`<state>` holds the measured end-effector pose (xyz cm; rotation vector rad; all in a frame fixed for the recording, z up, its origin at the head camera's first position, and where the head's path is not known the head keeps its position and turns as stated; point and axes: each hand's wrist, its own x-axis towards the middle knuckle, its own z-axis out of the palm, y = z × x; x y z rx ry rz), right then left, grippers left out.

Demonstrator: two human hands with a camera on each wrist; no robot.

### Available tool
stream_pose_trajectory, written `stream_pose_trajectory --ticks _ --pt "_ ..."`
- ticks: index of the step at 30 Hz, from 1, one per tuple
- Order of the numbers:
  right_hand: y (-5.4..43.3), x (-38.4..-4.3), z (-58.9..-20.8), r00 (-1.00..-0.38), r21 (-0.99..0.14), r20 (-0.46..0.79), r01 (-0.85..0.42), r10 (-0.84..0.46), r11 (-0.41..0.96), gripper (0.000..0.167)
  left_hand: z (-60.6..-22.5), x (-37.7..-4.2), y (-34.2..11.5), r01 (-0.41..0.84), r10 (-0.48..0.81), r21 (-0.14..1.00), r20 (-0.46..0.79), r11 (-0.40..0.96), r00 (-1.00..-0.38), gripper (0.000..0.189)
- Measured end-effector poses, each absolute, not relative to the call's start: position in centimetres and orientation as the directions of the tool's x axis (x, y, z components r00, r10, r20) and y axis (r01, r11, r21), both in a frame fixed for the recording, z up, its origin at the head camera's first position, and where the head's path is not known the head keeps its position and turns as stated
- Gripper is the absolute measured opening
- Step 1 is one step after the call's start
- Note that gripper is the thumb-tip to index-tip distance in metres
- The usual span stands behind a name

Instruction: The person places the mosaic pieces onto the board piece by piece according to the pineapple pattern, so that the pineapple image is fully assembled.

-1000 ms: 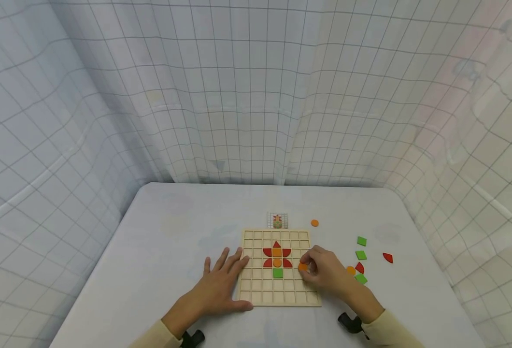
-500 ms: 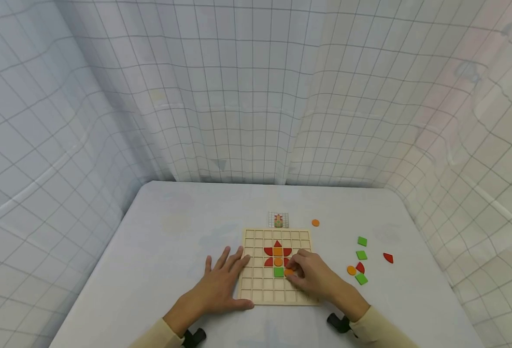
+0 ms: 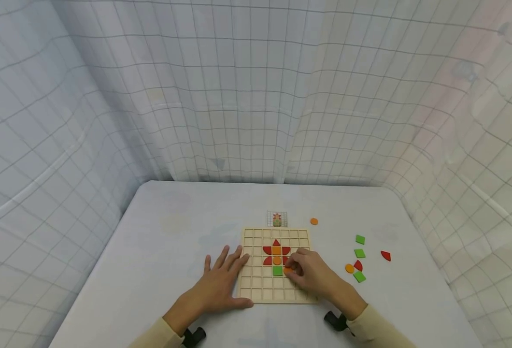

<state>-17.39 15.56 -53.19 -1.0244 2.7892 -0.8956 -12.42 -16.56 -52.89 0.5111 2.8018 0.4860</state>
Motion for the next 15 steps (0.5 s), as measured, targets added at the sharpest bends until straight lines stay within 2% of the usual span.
stream_pose_trajectory --ticks 15 --pt "16.04 -17.24 -53.23 -0.786 -0.554 0.150 -0.569 -0.600 0.608 0.016 -52.47 -12.53 -16.44 0.293 0.378 0.360 -0.193 0.885 -0.905 0.128"
